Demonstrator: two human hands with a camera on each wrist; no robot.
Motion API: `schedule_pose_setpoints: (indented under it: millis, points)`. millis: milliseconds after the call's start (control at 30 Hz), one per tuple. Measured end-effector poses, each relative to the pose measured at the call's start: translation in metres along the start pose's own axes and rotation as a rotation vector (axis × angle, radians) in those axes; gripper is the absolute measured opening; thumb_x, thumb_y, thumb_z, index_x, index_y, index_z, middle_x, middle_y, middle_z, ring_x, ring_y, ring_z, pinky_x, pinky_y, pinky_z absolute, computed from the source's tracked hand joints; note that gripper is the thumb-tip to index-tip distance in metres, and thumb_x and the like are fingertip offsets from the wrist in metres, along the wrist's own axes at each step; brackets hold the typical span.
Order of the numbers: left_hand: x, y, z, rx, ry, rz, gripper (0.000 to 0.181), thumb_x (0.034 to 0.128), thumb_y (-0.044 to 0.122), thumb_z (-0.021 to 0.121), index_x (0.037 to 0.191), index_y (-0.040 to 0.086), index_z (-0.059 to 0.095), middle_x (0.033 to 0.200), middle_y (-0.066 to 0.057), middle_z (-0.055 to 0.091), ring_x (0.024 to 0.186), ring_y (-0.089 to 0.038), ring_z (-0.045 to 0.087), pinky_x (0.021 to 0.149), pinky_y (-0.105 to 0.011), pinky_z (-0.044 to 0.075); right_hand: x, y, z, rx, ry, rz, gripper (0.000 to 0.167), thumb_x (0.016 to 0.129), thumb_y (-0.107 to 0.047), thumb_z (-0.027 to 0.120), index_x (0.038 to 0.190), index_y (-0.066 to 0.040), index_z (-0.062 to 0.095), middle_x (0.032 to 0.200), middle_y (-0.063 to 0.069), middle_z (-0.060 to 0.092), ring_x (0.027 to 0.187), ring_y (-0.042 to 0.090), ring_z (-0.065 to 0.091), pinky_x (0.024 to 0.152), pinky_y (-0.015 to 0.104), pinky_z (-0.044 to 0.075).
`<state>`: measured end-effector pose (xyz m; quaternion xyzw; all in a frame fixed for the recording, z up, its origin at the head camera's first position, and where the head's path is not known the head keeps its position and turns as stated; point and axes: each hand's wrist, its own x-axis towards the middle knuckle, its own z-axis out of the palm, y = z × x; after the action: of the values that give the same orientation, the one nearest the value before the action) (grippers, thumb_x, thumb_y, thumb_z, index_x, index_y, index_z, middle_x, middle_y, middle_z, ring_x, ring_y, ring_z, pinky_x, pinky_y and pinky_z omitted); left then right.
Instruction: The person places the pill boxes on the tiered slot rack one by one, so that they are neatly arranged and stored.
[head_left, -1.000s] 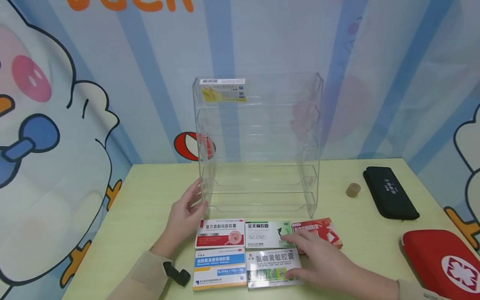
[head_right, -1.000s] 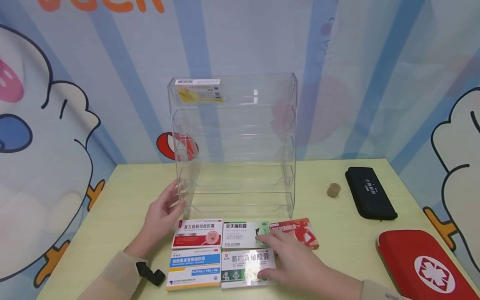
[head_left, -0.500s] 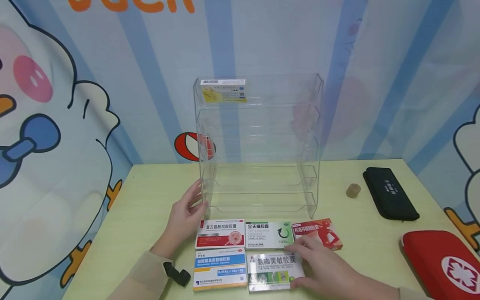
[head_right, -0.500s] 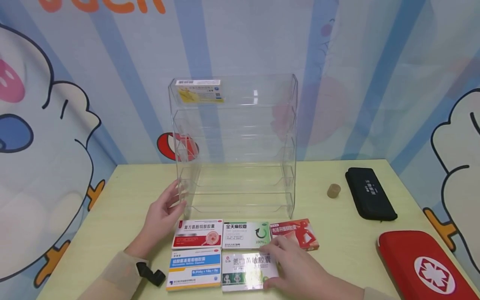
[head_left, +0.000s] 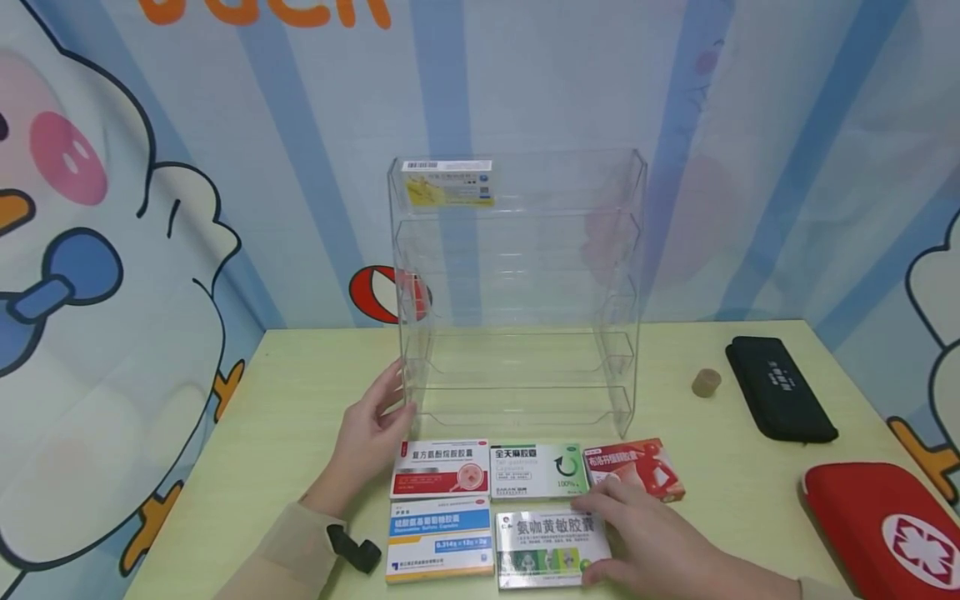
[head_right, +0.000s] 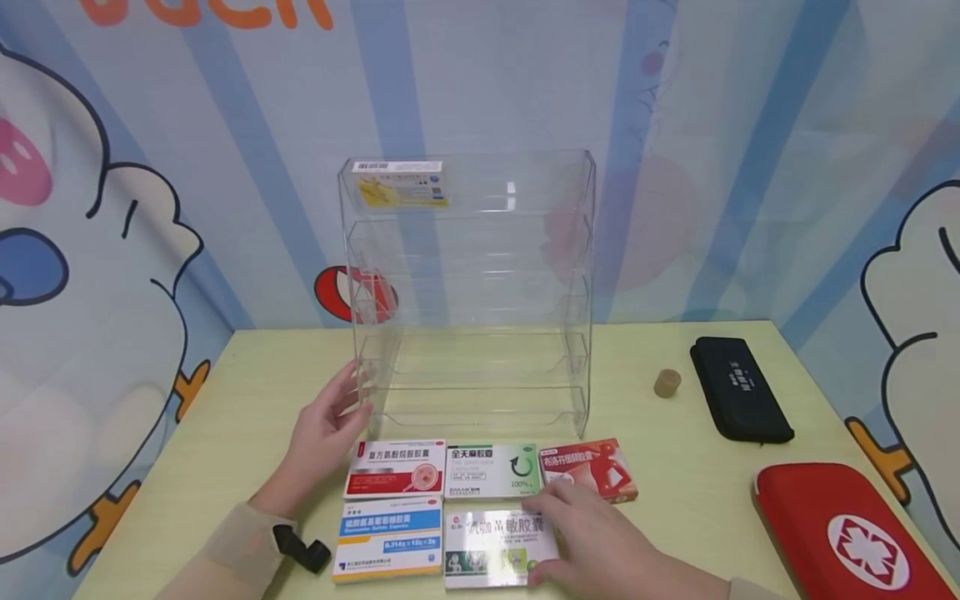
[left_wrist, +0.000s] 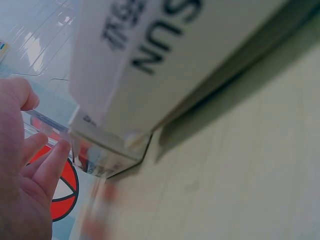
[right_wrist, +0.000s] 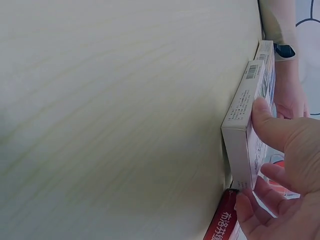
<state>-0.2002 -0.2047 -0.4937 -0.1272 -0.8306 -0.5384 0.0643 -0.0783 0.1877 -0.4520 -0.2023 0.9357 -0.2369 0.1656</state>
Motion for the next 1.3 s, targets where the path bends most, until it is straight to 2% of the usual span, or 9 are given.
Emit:
schedule_pose_setpoints:
  millis: [200,300,400,533,700,833,1000,1133,1300]
  points:
    - [0.0,0.0,0.0,-0.002,-0.001,0.002,0.073,0.1087,0.018,0.069,0.17,0.043,0.038,0.169,-0.008,0.055,0.149,-0.035,0.062,0.112,-0.044,0.06,-0.003,-0.004,-0.002,0.008,0.013,0.011,0.083,0.073,-0.063,0.095,0.145,-0.031,0.071,0.124,-0.016,0.058,0.113,0.01,0.052,0.093,0.021,0.063]
    - [0.0,0.0,0.0,0.002,0.001,-0.003,0.073,0.1086,0.018,0.069,0.17,0.044,0.037,0.169,-0.008,0.055,0.149,-0.034,0.062,0.112,-0.044,0.06,-0.003,-0.005,-0.003,0.041,0.011,0.012,0.079,0.072,-0.06,0.096,0.142,-0.031,0.072,0.125,-0.014,0.057,0.114,0.013,0.054,0.091,0.022,0.065]
    - [0.0,0.0,0.0,0.009,0.006,-0.006,0.074,0.1082,0.017,0.069,0.17,0.043,0.037,0.169,-0.008,0.055,0.149,-0.035,0.062,0.112,-0.043,0.06,-0.003,-0.007,-0.005,0.065,0.006,0.036,0.074,0.072,-0.057,0.098,0.137,-0.033,0.072,0.129,-0.011,0.06,0.115,0.016,0.056,0.095,0.032,0.069]
    - [0.0,0.0,0.0,0.018,0.005,-0.01,0.075,0.108,0.017,0.069,0.171,0.042,0.037,0.169,-0.008,0.055,0.149,-0.035,0.062,0.112,-0.043,0.06,-0.003,-0.008,-0.009,0.11,-0.008,0.089,0.058,0.078,-0.052,0.096,0.129,-0.038,0.073,0.129,-0.011,0.065,0.11,0.016,0.06,0.097,0.042,0.07]
    - [0.0,0.0,0.0,0.007,-0.001,-0.007,0.074,0.1084,0.017,0.069,0.171,0.043,0.037,0.17,-0.008,0.054,0.15,-0.035,0.062,0.112,-0.043,0.06,-0.002,-0.01,-0.022,0.117,0.02,0.039,0.035,0.087,-0.044,0.091,0.118,-0.038,0.077,0.117,-0.015,0.07,0.1,0.009,0.061,0.091,0.029,0.069]
    - [0.0,0.0,0.0,-0.003,-0.001,-0.007,0.074,0.1083,0.017,0.069,0.17,0.044,0.037,0.169,-0.008,0.055,0.15,-0.034,0.062,0.113,-0.044,0.06,0.001,-0.01,-0.038,0.043,0.12,-0.145,0.027,0.091,-0.034,0.09,0.115,-0.032,0.078,0.112,-0.015,0.073,0.091,-0.001,0.06,0.078,0.017,0.061]
    - [-0.001,0.002,0.0,-0.003,-0.001,-0.019,0.074,0.1086,0.017,0.069,0.169,0.045,0.038,0.169,-0.007,0.055,0.15,-0.034,0.062,0.113,-0.045,0.06,0.011,-0.011,-0.068,-0.021,0.312,-0.349,0.024,0.093,-0.017,0.089,0.114,-0.023,0.078,0.113,-0.007,0.076,0.089,-0.004,0.066,0.07,0.017,0.063]
    - [-0.001,0.003,0.001,0.0,-0.005,-0.028,0.074,0.1088,0.018,0.068,0.17,0.045,0.037,0.17,-0.007,0.054,0.15,-0.034,0.062,0.113,-0.045,0.06,0.023,-0.014,-0.101,-0.094,0.427,-0.354,0.026,0.092,-0.013,0.089,0.114,-0.02,0.079,0.11,-0.005,0.076,0.089,0.003,0.071,0.07,0.018,0.065]
    - [-0.001,0.003,0.0,-0.002,-0.002,-0.021,0.073,0.1086,0.016,0.068,0.172,0.036,0.038,0.169,-0.008,0.055,0.149,-0.035,0.062,0.113,-0.046,0.06,0.039,-0.018,-0.147,-0.198,0.554,-0.333,0.026,0.094,-0.011,0.087,0.119,-0.016,0.08,0.115,0.001,0.077,0.095,0.016,0.078,0.073,0.031,0.069]
